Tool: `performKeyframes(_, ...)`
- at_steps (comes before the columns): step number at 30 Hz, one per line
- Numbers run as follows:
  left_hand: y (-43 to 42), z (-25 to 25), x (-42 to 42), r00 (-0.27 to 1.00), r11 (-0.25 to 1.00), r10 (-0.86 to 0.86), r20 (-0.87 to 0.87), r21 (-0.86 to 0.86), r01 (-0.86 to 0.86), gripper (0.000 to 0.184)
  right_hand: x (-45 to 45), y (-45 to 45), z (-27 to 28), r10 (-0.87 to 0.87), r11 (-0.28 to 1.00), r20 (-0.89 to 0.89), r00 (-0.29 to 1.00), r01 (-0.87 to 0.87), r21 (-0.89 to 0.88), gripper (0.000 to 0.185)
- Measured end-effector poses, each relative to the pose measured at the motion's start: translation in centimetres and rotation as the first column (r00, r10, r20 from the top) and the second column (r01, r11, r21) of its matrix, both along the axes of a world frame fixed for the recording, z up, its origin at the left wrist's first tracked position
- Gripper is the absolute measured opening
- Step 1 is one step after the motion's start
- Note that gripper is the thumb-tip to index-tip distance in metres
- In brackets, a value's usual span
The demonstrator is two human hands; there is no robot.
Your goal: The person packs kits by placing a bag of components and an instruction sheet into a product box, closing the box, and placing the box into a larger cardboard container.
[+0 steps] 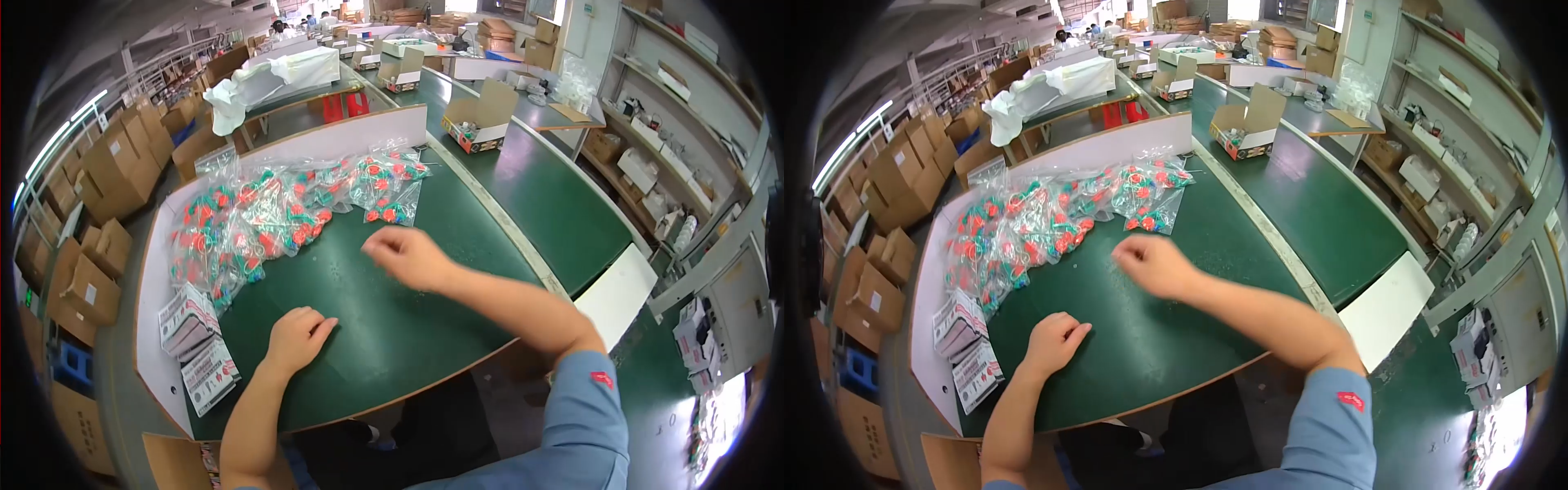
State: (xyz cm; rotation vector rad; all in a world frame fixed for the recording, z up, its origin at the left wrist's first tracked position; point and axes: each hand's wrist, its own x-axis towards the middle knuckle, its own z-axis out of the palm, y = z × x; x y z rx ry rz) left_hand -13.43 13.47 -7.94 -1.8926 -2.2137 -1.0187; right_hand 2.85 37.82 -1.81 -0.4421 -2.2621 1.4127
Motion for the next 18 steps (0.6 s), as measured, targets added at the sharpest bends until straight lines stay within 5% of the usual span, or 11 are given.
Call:
performKeyframes(3, 0.7, 0.0, 0.0, 0.999, 1.000, 0.010, -0.038, 0.008, -0.010, 0.027, -0.7, 10.5, -1.1, -0.339, 0.856, -0.079, 0.938, 0.342, 0.387, 0.028)
performKeyframes(7, 1.2, 0.1, 0.4, 0.996, 0.996, 0.075, -0.058, -0.041, -0.077, 0.027, -1.4, 24.5, -3.6, -0.727, 0.566, -0.025, 0.686, 0.620, 0.544, 0.039)
performKeyframes(12, 1.5, 0.3, 0.0, 0.993, 0.991, 0.109, -0.051, -0.078, -0.113, 0.028, -2.6, 34.3, -4.4, -0.869, 0.450, 0.167, 0.466, 0.603, 0.659, 0.037)
performKeyframes(18, 1.6, 0.4, -0.6, 0.997, 0.995, 0.064, -0.046, -0.079, -0.068, 0.028, -2.0, 38.4, -4.7, -0.840, 0.485, 0.252, 0.480, 0.459, 0.744, 0.031)
